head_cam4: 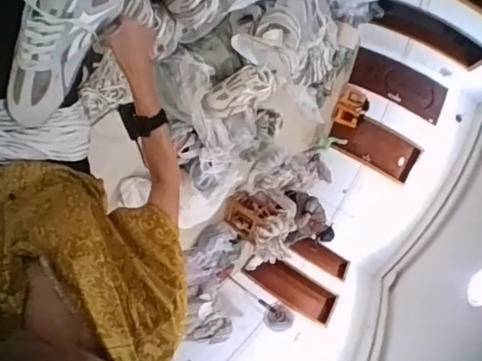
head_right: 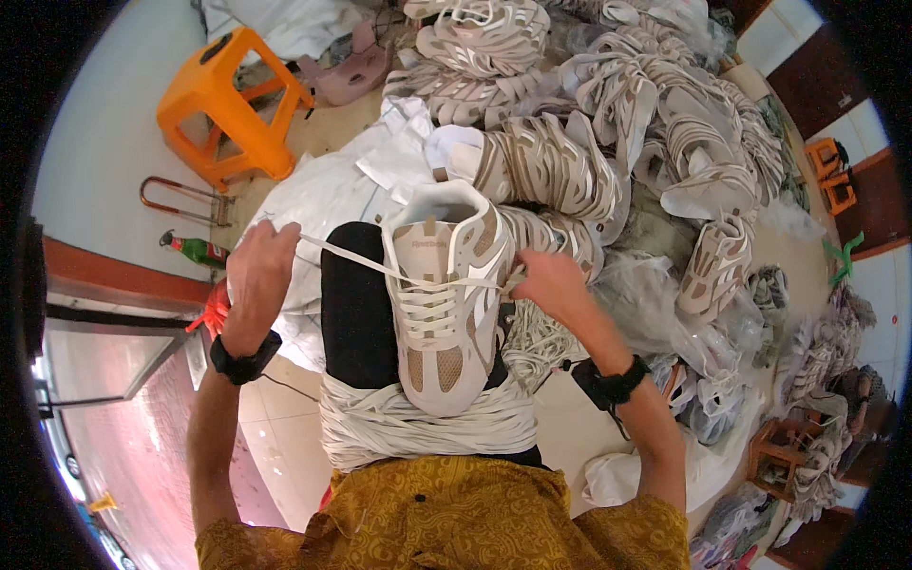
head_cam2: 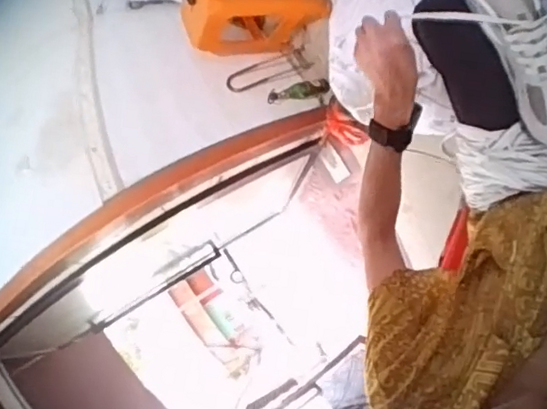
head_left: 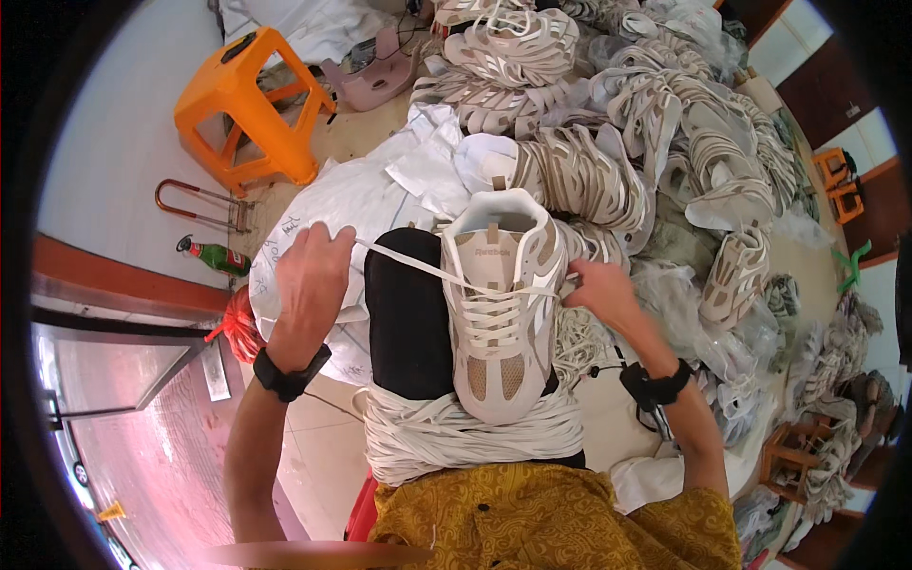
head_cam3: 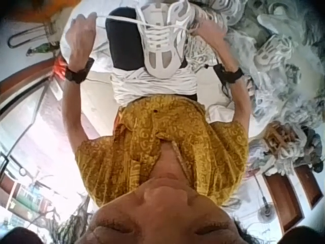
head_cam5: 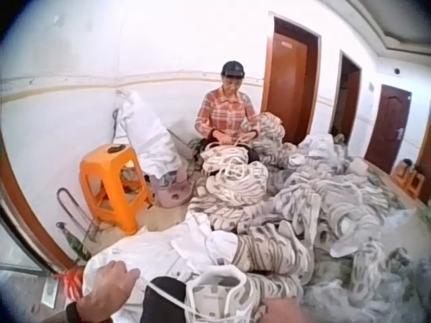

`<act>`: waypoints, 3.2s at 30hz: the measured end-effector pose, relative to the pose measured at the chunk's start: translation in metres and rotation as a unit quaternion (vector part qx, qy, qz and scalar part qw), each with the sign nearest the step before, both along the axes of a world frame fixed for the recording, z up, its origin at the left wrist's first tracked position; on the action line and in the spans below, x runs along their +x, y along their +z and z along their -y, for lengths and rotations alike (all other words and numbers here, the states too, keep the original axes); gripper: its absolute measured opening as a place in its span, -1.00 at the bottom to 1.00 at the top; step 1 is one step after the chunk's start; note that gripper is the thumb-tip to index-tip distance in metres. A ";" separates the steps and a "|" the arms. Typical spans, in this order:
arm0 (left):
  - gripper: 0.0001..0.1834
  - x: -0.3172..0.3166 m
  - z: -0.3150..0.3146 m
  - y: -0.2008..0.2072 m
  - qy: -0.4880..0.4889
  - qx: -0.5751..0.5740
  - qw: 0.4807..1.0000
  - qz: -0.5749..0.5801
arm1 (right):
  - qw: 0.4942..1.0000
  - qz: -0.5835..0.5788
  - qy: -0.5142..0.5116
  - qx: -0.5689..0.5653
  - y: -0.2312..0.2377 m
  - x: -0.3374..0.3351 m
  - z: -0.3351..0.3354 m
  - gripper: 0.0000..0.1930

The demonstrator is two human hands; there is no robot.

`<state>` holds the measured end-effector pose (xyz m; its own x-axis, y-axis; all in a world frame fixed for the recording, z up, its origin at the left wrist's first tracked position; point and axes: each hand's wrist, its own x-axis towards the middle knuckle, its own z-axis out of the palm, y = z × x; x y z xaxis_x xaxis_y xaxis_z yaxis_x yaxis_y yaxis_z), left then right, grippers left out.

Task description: Lacing a pair of athletic shoes and inspecting the components in a manufacturing environment.

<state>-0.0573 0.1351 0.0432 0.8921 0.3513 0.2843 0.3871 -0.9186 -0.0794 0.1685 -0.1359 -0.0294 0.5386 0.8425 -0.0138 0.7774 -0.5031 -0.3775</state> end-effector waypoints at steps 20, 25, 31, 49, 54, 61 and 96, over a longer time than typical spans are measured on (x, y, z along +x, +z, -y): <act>-0.64 0.039 0.018 0.072 -0.102 -0.700 0.638 0.304 | 0.935 0.052 0.086 0.341 0.147 -0.003 -0.022 -0.92; -0.71 0.077 0.076 0.106 -0.113 -0.472 0.869 0.096 | 0.885 0.249 0.221 0.325 0.184 -0.031 -0.085 -0.79; -0.69 0.072 0.047 0.101 -0.196 -0.760 0.585 0.203 | 0.911 -0.311 0.046 0.268 0.148 -0.026 -0.058 -0.56; -0.73 -0.001 -0.131 0.094 -0.247 -0.822 0.416 0.300 | 0.581 -0.563 0.209 0.550 0.214 0.075 0.031 -0.69; -0.80 -0.079 -0.205 0.066 0.075 -0.662 0.541 0.514 | 0.663 -0.463 -0.022 0.588 0.201 0.206 0.215 -0.66; -0.85 -0.255 -0.311 0.042 0.157 -0.572 0.571 0.568 | 0.586 -0.395 -0.151 0.691 0.148 0.286 0.429 -0.66; -0.90 0.044 0.087 -0.013 -0.178 -0.296 0.911 0.223 | 0.935 0.212 0.181 0.219 0.044 -0.054 -0.044 -0.93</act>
